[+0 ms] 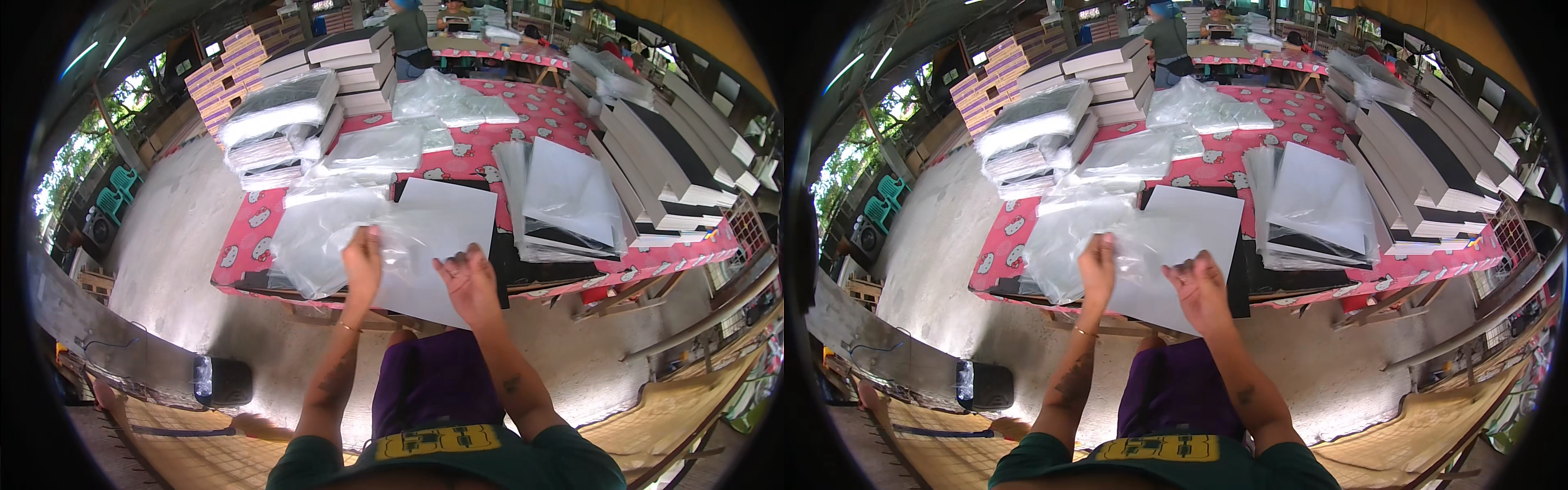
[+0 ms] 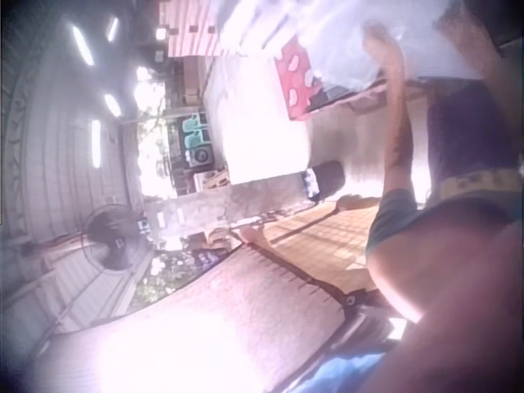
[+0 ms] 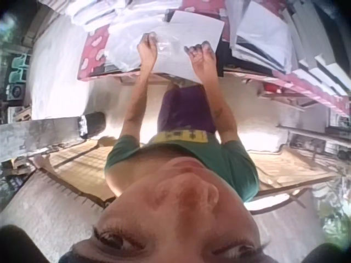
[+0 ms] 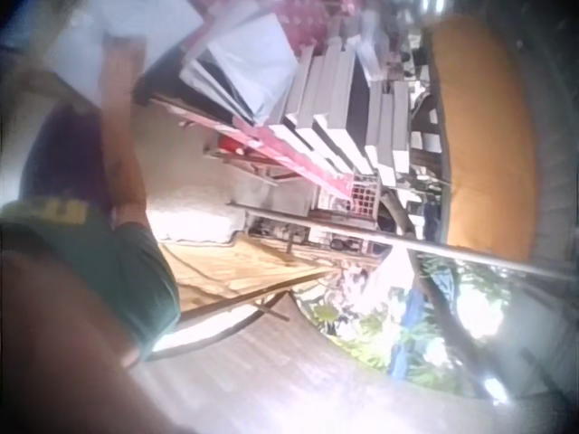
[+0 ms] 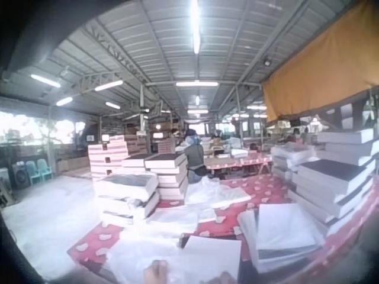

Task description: The person places black rectangular objects into plastic bags and stacks the bagged items on a table.

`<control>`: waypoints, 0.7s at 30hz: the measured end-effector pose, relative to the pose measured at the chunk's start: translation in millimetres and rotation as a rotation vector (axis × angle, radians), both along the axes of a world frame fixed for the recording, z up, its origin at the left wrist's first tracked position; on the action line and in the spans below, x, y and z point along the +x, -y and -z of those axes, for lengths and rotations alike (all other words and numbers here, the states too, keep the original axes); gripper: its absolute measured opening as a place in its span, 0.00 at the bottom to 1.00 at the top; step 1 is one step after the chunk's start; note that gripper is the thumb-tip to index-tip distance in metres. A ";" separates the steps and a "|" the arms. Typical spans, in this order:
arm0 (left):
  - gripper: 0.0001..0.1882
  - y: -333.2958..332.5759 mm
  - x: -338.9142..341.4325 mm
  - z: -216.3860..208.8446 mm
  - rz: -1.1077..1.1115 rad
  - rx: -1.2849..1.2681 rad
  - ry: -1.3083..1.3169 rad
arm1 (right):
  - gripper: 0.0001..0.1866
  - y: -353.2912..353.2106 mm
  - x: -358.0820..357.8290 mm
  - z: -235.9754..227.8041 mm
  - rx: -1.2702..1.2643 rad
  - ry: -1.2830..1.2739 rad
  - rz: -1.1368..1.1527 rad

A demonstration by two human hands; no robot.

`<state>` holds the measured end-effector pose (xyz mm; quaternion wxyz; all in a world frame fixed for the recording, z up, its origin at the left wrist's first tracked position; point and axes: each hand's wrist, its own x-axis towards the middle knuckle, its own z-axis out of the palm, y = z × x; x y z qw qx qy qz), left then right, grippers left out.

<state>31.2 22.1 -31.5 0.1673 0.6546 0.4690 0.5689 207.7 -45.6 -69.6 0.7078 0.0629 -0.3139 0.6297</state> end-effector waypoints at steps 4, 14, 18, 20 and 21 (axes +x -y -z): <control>0.12 19.3 2.2 -11.7 0.125 0.022 -0.107 | 0.17 15.0 -10.9 -38.6 -0.453 0.449 0.238; 0.11 22.4 -8.0 -10.0 0.221 0.041 -0.014 | 0.25 7.4 -12.1 -18.4 -0.500 0.369 0.084; 0.11 23.2 -0.9 -1.2 0.151 -0.016 0.023 | 0.27 0.5 -7.8 -7.1 -0.380 0.302 0.092; 0.11 11.0 -17.8 -3.6 0.058 -0.048 0.144 | 0.25 2.8 7.7 -6.5 -0.304 0.198 0.109; 0.11 6.4 -25.3 -3.3 0.016 -0.065 0.211 | 0.24 6.0 4.7 -12.9 -0.388 0.234 0.121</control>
